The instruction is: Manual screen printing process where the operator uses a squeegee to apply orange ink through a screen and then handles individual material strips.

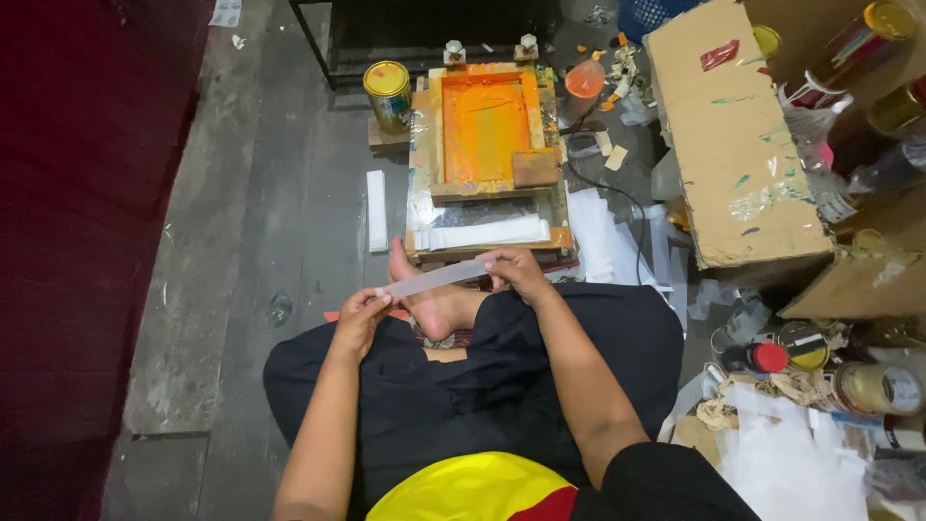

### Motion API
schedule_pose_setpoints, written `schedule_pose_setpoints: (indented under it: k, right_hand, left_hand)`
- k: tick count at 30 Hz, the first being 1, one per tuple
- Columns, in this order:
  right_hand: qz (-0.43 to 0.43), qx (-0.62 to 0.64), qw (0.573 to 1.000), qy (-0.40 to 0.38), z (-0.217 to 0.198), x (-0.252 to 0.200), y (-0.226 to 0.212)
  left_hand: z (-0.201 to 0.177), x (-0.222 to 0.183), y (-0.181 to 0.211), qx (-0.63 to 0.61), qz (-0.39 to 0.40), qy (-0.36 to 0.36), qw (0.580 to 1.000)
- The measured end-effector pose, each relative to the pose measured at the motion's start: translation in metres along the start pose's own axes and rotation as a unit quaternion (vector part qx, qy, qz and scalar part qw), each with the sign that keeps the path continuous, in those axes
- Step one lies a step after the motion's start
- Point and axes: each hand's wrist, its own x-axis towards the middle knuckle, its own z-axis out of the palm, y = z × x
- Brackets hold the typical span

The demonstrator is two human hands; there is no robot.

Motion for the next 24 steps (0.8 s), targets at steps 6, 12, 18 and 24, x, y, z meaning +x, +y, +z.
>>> schedule_pose_setpoints:
  k: [6, 12, 18, 24]
  right_hand:
    - [0.005, 0.035, 0.999, 0.011, -0.008, -0.003, 0.006]
    - [0.017, 0.025, 1.0, 0.006, -0.002, -0.002, -0.015]
    - [0.002, 0.056, 0.998, -0.029, -0.005, 0.002, -0.019]
    - [0.054, -0.023, 0.998, 0.032, -0.004, 0.007, -0.014]
  left_hand:
    - [0.007, 0.0, 0.003, -0.025, -0.008, -0.023, 0.999]
    - [0.001, 0.002, 0.001, -0.053, -0.063, -0.059, 0.995]
    - [-0.004, 0.001, 0.002, -0.076, -0.067, -0.061, 0.993]
    - [0.005, -0.002, 0.01, -0.094, -0.081, -0.051, 0.991]
